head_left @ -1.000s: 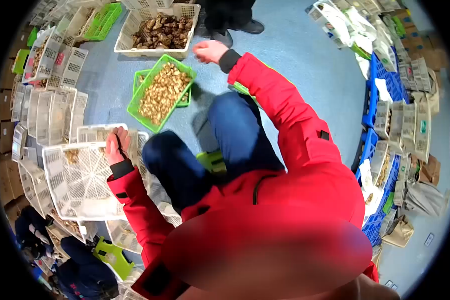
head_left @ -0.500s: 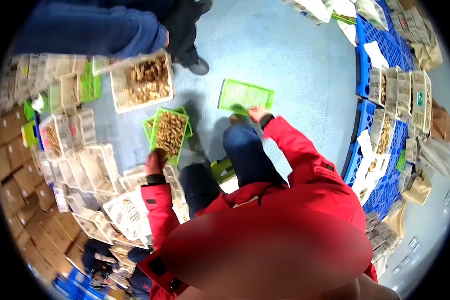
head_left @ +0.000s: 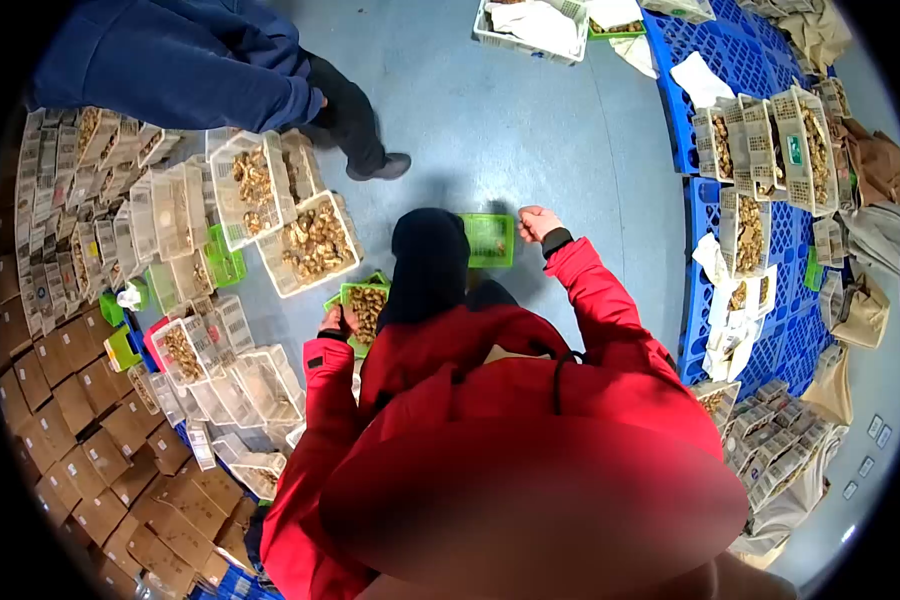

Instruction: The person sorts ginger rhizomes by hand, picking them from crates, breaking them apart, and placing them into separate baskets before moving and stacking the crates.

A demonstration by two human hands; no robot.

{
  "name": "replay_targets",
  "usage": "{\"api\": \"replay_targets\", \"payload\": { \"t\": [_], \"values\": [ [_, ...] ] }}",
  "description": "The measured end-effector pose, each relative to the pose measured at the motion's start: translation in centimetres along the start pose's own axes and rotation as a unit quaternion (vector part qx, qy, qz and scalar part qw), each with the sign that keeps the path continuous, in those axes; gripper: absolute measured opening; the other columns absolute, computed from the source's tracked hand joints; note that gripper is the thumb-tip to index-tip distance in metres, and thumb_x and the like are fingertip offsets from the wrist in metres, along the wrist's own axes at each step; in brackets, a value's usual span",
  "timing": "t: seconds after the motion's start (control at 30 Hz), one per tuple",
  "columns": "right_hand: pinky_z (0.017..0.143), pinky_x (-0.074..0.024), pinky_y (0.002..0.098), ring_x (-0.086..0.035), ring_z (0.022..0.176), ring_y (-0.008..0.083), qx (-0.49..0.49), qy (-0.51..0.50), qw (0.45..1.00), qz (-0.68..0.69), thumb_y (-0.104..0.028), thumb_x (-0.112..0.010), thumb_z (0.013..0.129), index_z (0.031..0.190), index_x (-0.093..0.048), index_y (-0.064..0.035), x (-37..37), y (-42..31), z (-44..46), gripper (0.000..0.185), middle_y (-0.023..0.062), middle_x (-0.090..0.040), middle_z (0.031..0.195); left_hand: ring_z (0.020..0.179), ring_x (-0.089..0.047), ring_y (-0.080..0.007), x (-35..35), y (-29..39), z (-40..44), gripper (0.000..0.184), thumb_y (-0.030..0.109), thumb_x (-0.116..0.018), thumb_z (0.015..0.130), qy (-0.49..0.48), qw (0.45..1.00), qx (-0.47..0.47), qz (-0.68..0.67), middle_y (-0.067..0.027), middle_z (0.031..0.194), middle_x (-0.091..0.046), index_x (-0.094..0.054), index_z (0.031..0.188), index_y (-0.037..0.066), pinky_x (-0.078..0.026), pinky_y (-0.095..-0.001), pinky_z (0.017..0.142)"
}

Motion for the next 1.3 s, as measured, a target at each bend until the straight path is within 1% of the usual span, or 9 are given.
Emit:
{"api": "replay_targets", "payload": {
  "t": [0.3, 0.4, 0.5, 0.57, 0.63, 0.67, 0.77, 1.23, 1.3],
  "values": [
    [0.039, -0.0339, 0.0230, -0.045, 0.047, 0.0110, 0.007, -0.056, 0.986, 0.159, -0.013, -0.052, 0.080, 0.091, -0.055, -0.0072, 4.7, -15.1, 12.6, 0.013, 0.0030, -0.050, 0.062, 0.084, -0.056, -0.0247, -8.6, 4.1, 10.6, 0.026, 0.024, -0.053, 0.080, -0.006, 0.985, 0.171, 0.011, -0.0076, 0.093, -0.057, -0.052, 0.101, 0.009, -0.048, -0.0382, 0.071],
    [0.038, -0.0312, 0.0265, -0.037, 0.042, 0.0126, -0.001, 0.142, 0.978, 0.151, -0.016, -0.047, 0.082, 0.071, -0.048, -0.0097, 9.5, -17.3, 20.7, 0.013, -0.0002, -0.040, 0.052, 0.086, -0.056, -0.0250, -17.4, 9.2, 19.4, 0.027, 0.028, -0.054, 0.080, -0.061, 0.985, 0.159, 0.023, -0.0073, 0.095, -0.057, -0.052, 0.101, 0.011, -0.048, -0.0391, 0.072],
    [0.045, -0.0310, 0.0339, -0.038, 0.051, 0.0184, -0.192, -0.364, 0.794, 0.448, -0.025, -0.034, 0.078, 0.079, -0.047, -0.0079, 10.1, -17.9, 27.7, 0.021, 0.0024, -0.038, 0.058, 0.088, -0.056, -0.0253, -24.7, 18.2, 22.2, 0.029, 0.032, -0.055, 0.080, -0.052, 0.988, 0.145, 0.025, -0.0069, 0.097, -0.057, -0.052, 0.102, 0.013, -0.047, -0.0400, 0.073],
    [0.041, -0.0294, 0.0289, -0.038, 0.048, 0.0142, -0.188, -0.195, 0.900, 0.342, -0.021, -0.037, 0.080, 0.074, -0.046, -0.0138, 9.2, -23.7, 28.1, 0.013, -0.0023, -0.036, 0.056, 0.092, -0.054, -0.0263, -24.1, 16.7, 31.2, 0.043, 0.037, -0.060, 0.077, -0.246, 0.892, 0.318, -0.208, -0.0073, 0.103, -0.056, -0.047, 0.110, 0.012, -0.046, -0.0438, 0.074],
    [0.038, -0.0281, 0.0234, -0.039, 0.044, 0.0099, -0.053, 0.055, 0.994, 0.082, -0.019, -0.044, 0.081, 0.067, -0.046, -0.0143, 8.7, -29.3, 27.6, 0.015, -0.0037, -0.039, 0.054, 0.091, -0.054, -0.0247, -27.7, 23.8, 30.5, 0.038, 0.034, -0.058, 0.079, -0.034, 0.984, 0.173, 0.038, -0.0067, 0.102, -0.056, -0.048, 0.109, 0.013, -0.045, -0.0442, 0.074],
    [0.037, -0.0286, 0.0207, -0.040, 0.042, 0.0073, -0.060, -0.063, 0.969, 0.231, -0.017, -0.052, 0.079, 0.065, -0.049, -0.0147, 7.7, -30.7, 28.6, 0.015, -0.0040, -0.042, 0.053, 0.090, -0.055, -0.0231, -30.7, 27.5, 29.2, 0.027, 0.029, -0.052, 0.083, -0.081, 0.986, 0.140, 0.026, -0.0058, 0.102, -0.056, -0.050, 0.105, 0.013, -0.045, -0.0420, 0.074],
    [0.037, -0.0309, 0.0255, -0.040, 0.042, 0.0126, -0.093, 0.070, 0.971, 0.207, -0.018, -0.055, 0.080, 0.086, -0.051, -0.0068, 7.7, -33.2, 30.8, 0.013, 0.0000, -0.042, 0.053, 0.090, -0.054, -0.0239, -33.1, 28.8, 34.3, 0.029, 0.031, -0.057, 0.079, -0.220, 0.946, 0.231, -0.059, -0.0035, 0.099, -0.057, -0.053, 0.102, 0.013, -0.044, -0.0422, 0.075],
    [0.044, -0.0418, 0.0349, -0.053, 0.052, 0.0235, -0.165, 0.231, 0.943, 0.172, -0.043, -0.063, 0.073, 0.104, -0.051, -0.0056, 16.9, -39.3, 66.8, 0.050, 0.0120, -0.056, 0.073, 0.104, -0.046, -0.0277, -34.9, 38.9, 50.3, 0.045, 0.036, -0.052, 0.081, 0.063, 0.919, 0.356, 0.157, -0.0086, 0.117, -0.046, -0.042, 0.118, 0.012, -0.039, -0.0426, 0.085],
    [0.090, -0.0369, 0.0396, -0.045, 0.109, 0.0350, -0.198, 0.389, 0.896, -0.080, -0.059, -0.064, 0.059, 0.123, -0.036, 0.0009, 19.5, -40.8, 70.1, 0.092, 0.0244, -0.051, 0.110, 0.107, -0.045, -0.0286, -33.4, 40.7, 52.3, 0.049, 0.037, -0.052, 0.081, 0.068, 0.898, 0.396, 0.180, -0.0096, 0.121, -0.044, -0.040, 0.122, 0.011, -0.039, -0.0427, 0.087]
  ]
}}
Point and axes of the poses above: each hand's wrist, its own z-axis towards the middle knuckle, its own x-axis out of the back of the hand, y = z × x, the point moved 6 cm from there along z, towards the middle knuckle
